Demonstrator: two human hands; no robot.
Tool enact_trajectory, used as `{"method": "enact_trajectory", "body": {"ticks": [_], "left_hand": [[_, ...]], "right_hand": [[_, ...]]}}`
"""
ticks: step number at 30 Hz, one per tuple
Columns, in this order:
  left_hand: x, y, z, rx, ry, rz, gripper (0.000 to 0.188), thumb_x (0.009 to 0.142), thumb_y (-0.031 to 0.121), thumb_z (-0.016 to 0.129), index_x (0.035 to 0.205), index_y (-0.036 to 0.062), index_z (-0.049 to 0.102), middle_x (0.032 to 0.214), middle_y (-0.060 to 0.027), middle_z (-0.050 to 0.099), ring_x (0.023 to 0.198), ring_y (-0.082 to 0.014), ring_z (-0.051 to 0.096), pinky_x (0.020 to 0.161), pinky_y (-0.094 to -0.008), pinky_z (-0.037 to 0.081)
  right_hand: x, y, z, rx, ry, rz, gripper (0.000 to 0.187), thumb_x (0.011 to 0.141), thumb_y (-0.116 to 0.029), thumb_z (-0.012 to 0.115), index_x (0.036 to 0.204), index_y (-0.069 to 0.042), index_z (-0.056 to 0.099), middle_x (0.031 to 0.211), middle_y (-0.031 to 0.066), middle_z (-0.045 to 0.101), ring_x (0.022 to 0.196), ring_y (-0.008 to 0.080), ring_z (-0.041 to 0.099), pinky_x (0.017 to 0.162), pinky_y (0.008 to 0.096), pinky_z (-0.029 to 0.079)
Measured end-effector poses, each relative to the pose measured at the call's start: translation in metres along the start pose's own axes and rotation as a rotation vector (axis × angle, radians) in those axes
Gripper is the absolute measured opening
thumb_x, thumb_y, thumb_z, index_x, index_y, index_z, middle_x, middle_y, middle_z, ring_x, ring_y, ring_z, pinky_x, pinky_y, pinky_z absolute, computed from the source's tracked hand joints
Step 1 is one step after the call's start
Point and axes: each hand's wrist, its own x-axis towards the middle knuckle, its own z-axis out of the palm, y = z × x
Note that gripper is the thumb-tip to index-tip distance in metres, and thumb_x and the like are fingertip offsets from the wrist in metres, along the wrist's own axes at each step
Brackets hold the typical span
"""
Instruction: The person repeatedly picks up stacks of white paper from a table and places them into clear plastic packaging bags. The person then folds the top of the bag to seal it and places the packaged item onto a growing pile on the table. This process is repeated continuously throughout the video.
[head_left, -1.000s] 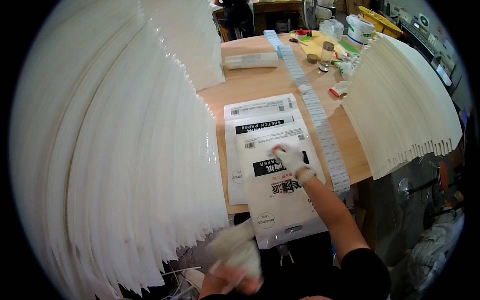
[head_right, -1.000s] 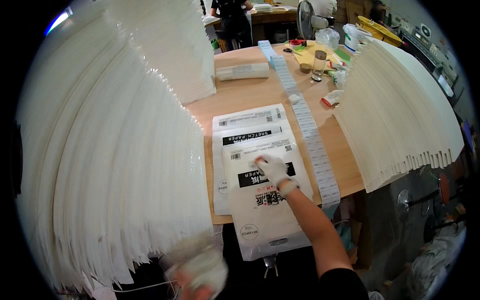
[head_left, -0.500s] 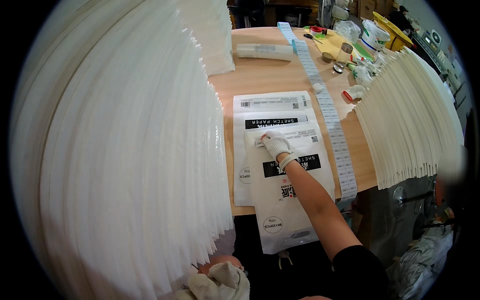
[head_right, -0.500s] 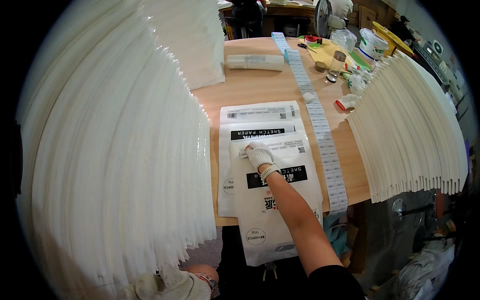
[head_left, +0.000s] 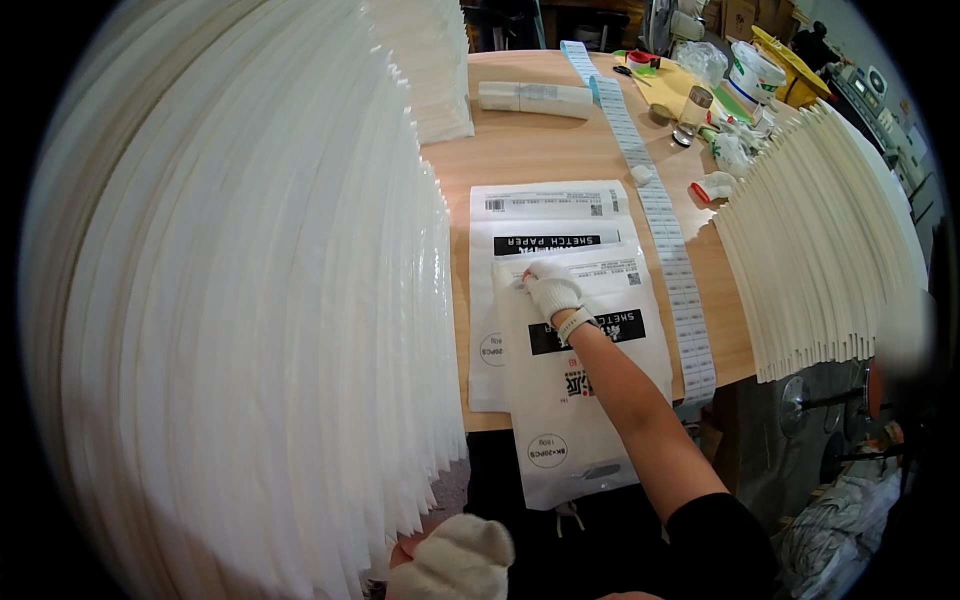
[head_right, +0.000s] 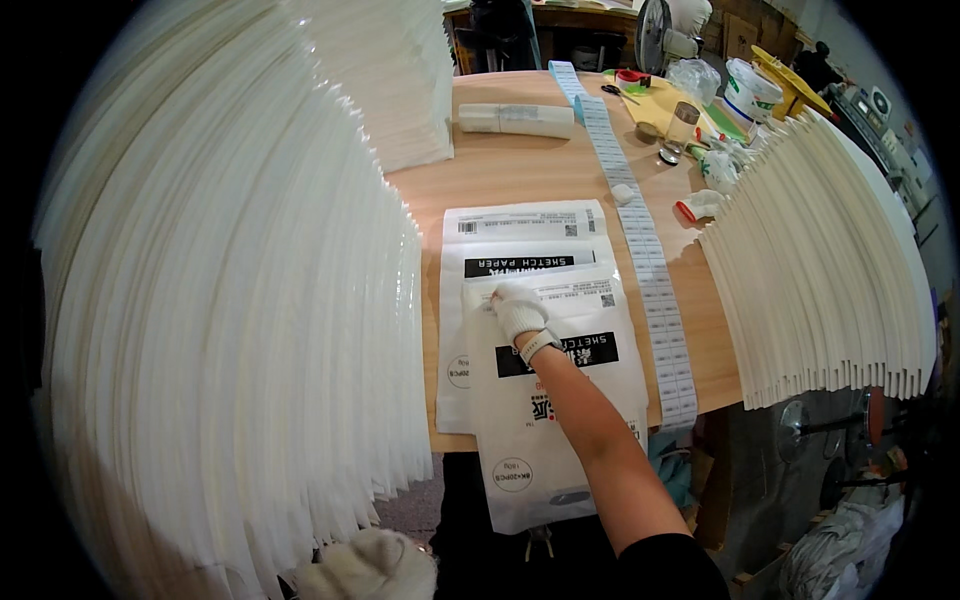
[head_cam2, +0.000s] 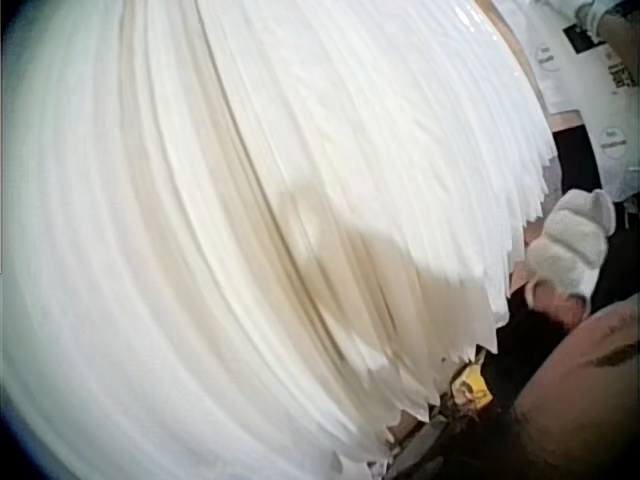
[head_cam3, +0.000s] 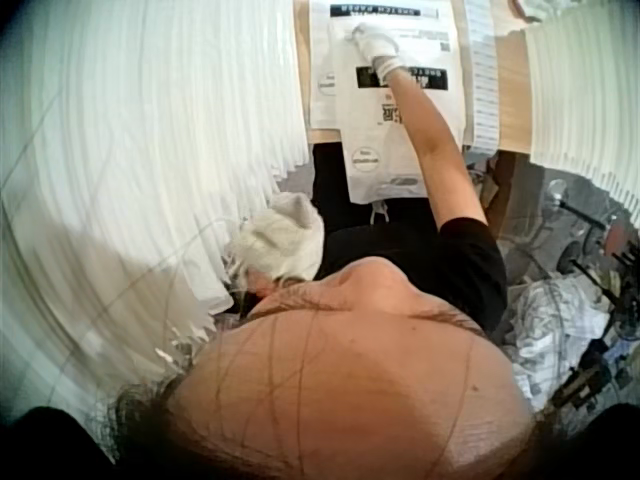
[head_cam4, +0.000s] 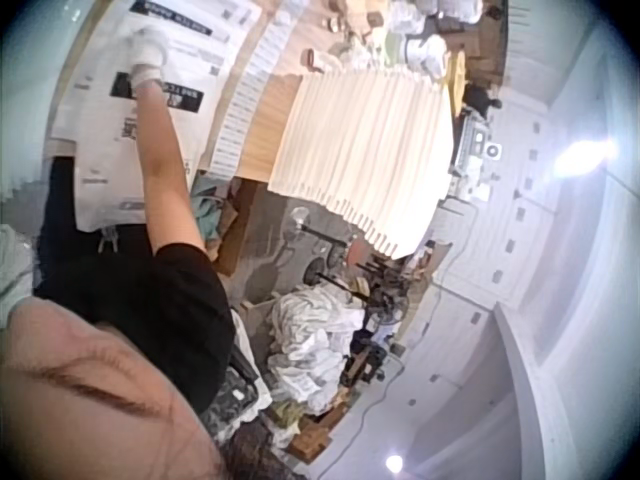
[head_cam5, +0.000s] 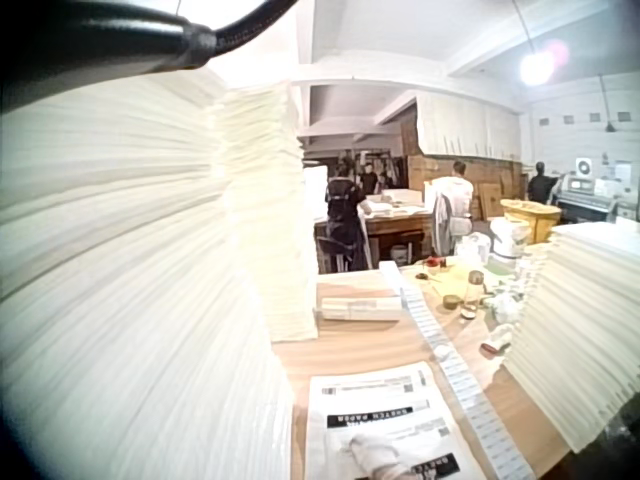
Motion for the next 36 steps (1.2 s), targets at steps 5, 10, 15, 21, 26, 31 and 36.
{"method": "enact_trajectory", "body": {"ticks": [5, 10, 15, 21, 26, 31, 36], "left_hand": [[-0.119, -0.027, 0.049, 0.326, 0.062, -0.701, 0.055, 0.080, 0.024, 0.066, 0.121, -0.0025, 0.040, 0.118, -0.0202, 0.043, 0.104, -0.0269, 0.047, 0.092, -0.0349, 0.039], [-0.240, -0.039, 0.067, 0.092, 0.219, -1.868, 0.055, 0.082, 0.030, 0.062, 0.120, -0.0040, 0.042, 0.110, -0.0164, 0.052, 0.095, -0.0262, 0.054, 0.083, -0.0330, 0.044], [-0.235, -0.038, 0.067, -0.082, -0.016, -1.488, 0.035, 0.091, 0.026, 0.049, 0.110, -0.0026, 0.054, 0.098, -0.0089, 0.059, 0.089, -0.0169, 0.056, 0.079, -0.0273, 0.044], [-0.060, -0.027, 0.064, -0.101, -0.334, -0.874, 0.032, 0.092, 0.023, 0.047, 0.109, -0.0018, 0.056, 0.098, -0.0127, 0.061, 0.083, -0.0199, 0.060, 0.075, -0.0292, 0.047], [0.048, 0.043, 0.091, 0.236, -0.673, -0.244, 0.018, 0.083, 0.014, 0.056, 0.094, 0.0010, 0.060, 0.082, -0.0112, 0.059, 0.069, -0.0224, 0.058, 0.060, -0.0299, 0.047], [0.120, 0.155, 0.036, 0.666, -0.922, -0.159, 0.035, 0.071, 0.015, 0.063, 0.105, 0.0089, 0.056, 0.084, -0.0093, 0.057, 0.072, -0.0291, 0.056, 0.066, -0.0386, 0.047], [0.228, 0.232, -0.023, 0.178, 0.185, 0.122, 0.032, 0.087, 0.022, 0.052, 0.109, -0.0008, 0.052, 0.094, -0.0091, 0.058, 0.081, -0.0187, 0.058, 0.069, -0.0235, 0.048]], "right_hand": [[-0.009, -0.013, 0.001, -0.174, -0.047, 0.052, 0.052, 0.077, -0.031, 0.058, 0.124, -0.013, 0.046, 0.108, 0.0158, 0.057, 0.098, 0.0318, 0.055, 0.082, 0.0371, 0.045], [-0.023, -0.022, -0.032, -0.068, -0.104, 0.179, 0.070, 0.078, -0.032, 0.058, 0.134, -0.008, 0.025, 0.121, 0.0181, 0.048, 0.107, 0.0327, 0.051, 0.088, 0.0372, 0.043], [-0.099, 0.067, -0.079, 0.238, 0.261, -0.030, 0.030, 0.082, -0.022, 0.050, 0.105, -0.003, 0.054, 0.105, 0.0183, 0.057, 0.099, 0.0340, 0.054, 0.084, 0.0386, 0.042], [-0.272, 0.124, -0.145, 0.034, -0.022, 0.288, 0.036, 0.085, -0.030, 0.050, 0.109, -0.004, 0.049, 0.107, 0.0207, 0.056, 0.095, 0.0352, 0.056, 0.082, 0.0404, 0.043], [-0.297, 0.115, -0.065, 1.348, 0.139, -0.086, 0.043, 0.084, -0.007, 0.055, 0.125, 0.000, 0.043, 0.109, 0.0088, 0.057, 0.092, 0.0126, 0.055, 0.078, 0.0246, 0.045], [-0.279, -0.025, -0.227, 1.192, 0.259, -0.405, 0.032, 0.092, -0.015, 0.048, 0.120, -0.001, 0.050, 0.107, 0.0029, 0.056, 0.092, 0.0069, 0.051, 0.081, 0.0217, 0.044], [-0.262, -0.192, -0.387, 0.980, 0.204, -0.899, 0.039, 0.086, -0.027, 0.055, 0.112, 0.002, 0.057, 0.092, 0.0031, 0.061, 0.083, 0.0065, 0.053, 0.073, 0.0218, 0.044]]}}
